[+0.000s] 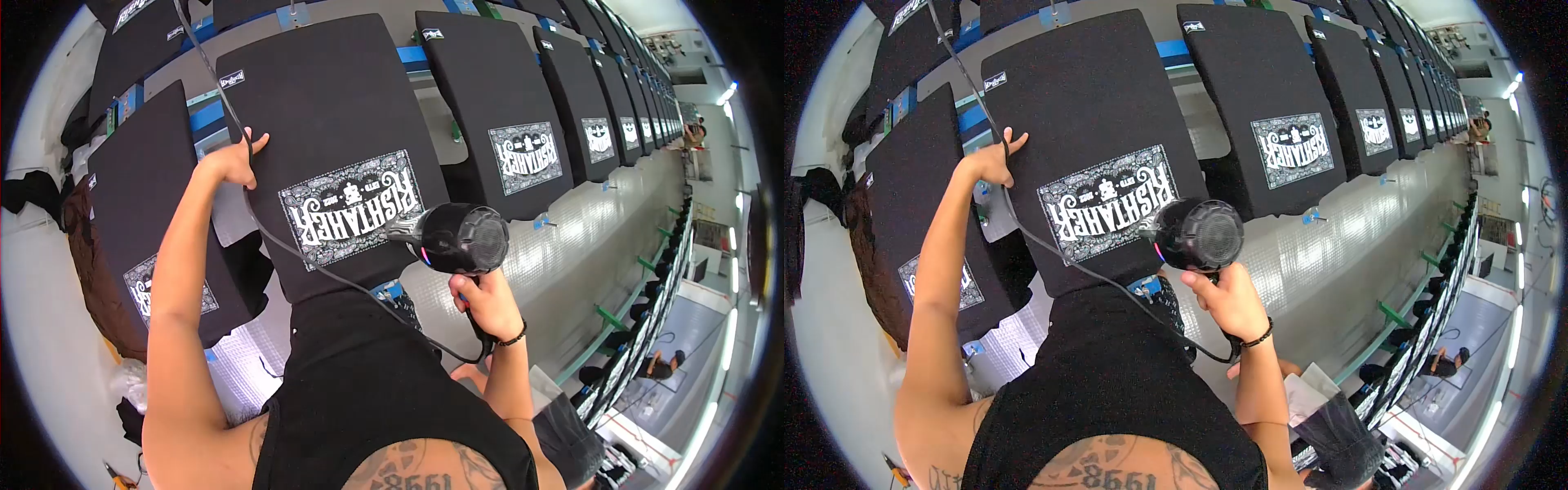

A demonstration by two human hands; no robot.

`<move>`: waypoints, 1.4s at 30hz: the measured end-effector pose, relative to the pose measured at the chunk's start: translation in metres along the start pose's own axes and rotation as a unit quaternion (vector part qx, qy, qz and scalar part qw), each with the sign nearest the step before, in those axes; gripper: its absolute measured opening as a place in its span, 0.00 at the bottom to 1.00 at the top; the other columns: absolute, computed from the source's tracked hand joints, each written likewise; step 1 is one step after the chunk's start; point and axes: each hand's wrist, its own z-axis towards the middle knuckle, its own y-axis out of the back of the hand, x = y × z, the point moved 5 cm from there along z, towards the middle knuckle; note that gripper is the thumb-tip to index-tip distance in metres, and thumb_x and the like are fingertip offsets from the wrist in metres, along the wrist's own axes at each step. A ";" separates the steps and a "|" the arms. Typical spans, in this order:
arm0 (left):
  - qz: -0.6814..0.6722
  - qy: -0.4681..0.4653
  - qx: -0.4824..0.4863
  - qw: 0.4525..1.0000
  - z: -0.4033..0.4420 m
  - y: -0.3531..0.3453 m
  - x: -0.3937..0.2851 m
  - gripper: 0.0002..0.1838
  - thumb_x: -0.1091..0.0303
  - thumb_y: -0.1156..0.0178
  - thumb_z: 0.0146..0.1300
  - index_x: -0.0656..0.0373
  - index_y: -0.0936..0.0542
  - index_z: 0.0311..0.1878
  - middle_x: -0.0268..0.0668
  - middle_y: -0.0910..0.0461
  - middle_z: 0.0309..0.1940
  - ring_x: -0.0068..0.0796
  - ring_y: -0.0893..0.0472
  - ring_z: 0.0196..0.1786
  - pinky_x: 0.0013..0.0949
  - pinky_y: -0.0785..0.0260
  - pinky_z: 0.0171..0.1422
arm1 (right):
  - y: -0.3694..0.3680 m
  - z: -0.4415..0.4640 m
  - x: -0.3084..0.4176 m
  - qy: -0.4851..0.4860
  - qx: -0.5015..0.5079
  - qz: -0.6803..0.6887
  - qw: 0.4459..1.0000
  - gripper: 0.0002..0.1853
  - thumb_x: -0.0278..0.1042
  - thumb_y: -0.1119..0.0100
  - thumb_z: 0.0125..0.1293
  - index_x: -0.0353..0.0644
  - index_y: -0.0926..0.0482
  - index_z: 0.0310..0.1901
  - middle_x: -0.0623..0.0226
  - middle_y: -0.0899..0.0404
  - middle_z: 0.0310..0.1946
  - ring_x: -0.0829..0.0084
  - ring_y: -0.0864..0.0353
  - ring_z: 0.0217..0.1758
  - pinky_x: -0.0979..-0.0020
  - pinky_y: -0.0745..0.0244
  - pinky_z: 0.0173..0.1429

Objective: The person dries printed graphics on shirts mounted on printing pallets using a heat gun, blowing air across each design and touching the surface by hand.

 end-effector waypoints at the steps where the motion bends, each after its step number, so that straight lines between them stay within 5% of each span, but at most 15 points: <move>1: -0.026 -0.010 0.005 1.000 -0.005 -0.003 -0.001 0.66 0.67 0.27 0.38 0.37 0.54 0.82 0.56 0.67 0.80 0.55 0.36 0.75 0.41 0.38 0.75 | -0.001 -0.001 0.004 -0.021 -0.013 0.051 0.998 0.09 0.33 0.38 0.69 0.36 0.24 0.35 0.74 0.28 0.22 0.84 0.32 0.21 0.76 0.36 0.26; 7: -0.093 -0.041 -0.040 0.994 -0.010 -0.023 0.004 0.64 0.70 0.30 0.38 0.36 0.53 0.81 0.51 0.69 0.81 0.54 0.35 0.74 0.42 0.37 0.74 | -0.002 0.018 0.024 0.023 0.022 0.103 0.994 0.12 0.36 0.41 0.71 0.37 0.25 0.33 0.73 0.27 0.22 0.83 0.31 0.21 0.76 0.35 0.26; 11: -0.130 -0.025 -0.042 0.990 -0.011 -0.022 0.002 0.62 0.71 0.31 0.39 0.37 0.51 0.81 0.48 0.69 0.82 0.54 0.35 0.74 0.41 0.37 0.74 | -0.009 0.047 0.037 0.090 0.031 0.008 0.995 0.15 0.41 0.43 0.73 0.37 0.25 0.34 0.73 0.27 0.21 0.82 0.30 0.19 0.76 0.35 0.25; 17: -0.124 -0.049 -0.056 0.989 -0.010 -0.023 0.005 0.57 0.69 0.34 0.43 0.41 0.48 0.81 0.52 0.71 0.81 0.54 0.35 0.74 0.39 0.37 0.74 | -0.019 0.082 0.066 0.096 -0.011 -0.002 0.995 0.20 0.47 0.37 0.69 0.34 0.24 0.38 0.74 0.27 0.21 0.84 0.30 0.20 0.78 0.32 0.25; 32: -0.121 -0.032 -0.072 0.989 -0.005 -0.027 0.004 0.58 0.65 0.35 0.42 0.40 0.49 0.81 0.51 0.69 0.81 0.55 0.35 0.74 0.40 0.41 0.76 | 0.017 0.018 0.028 0.031 -0.014 0.046 0.998 0.13 0.36 0.42 0.71 0.39 0.26 0.30 0.74 0.30 0.18 0.82 0.31 0.20 0.75 0.36 0.27; 35: -0.122 -0.022 -0.039 0.991 -0.014 -0.019 -0.006 0.56 0.63 0.36 0.44 0.49 0.48 0.81 0.56 0.72 0.80 0.53 0.39 0.77 0.37 0.41 0.76 | 0.021 0.006 0.019 0.012 -0.042 -0.003 0.999 0.13 0.36 0.42 0.71 0.38 0.26 0.31 0.74 0.30 0.19 0.82 0.32 0.20 0.75 0.36 0.27; 42: -0.114 -0.016 -0.041 0.992 -0.013 -0.021 -0.007 0.57 0.62 0.36 0.44 0.48 0.50 0.81 0.55 0.73 0.80 0.53 0.39 0.77 0.38 0.40 0.76 | 0.027 0.003 0.012 0.001 -0.023 0.045 0.999 0.10 0.35 0.42 0.72 0.37 0.27 0.38 0.72 0.27 0.23 0.82 0.30 0.21 0.76 0.34 0.27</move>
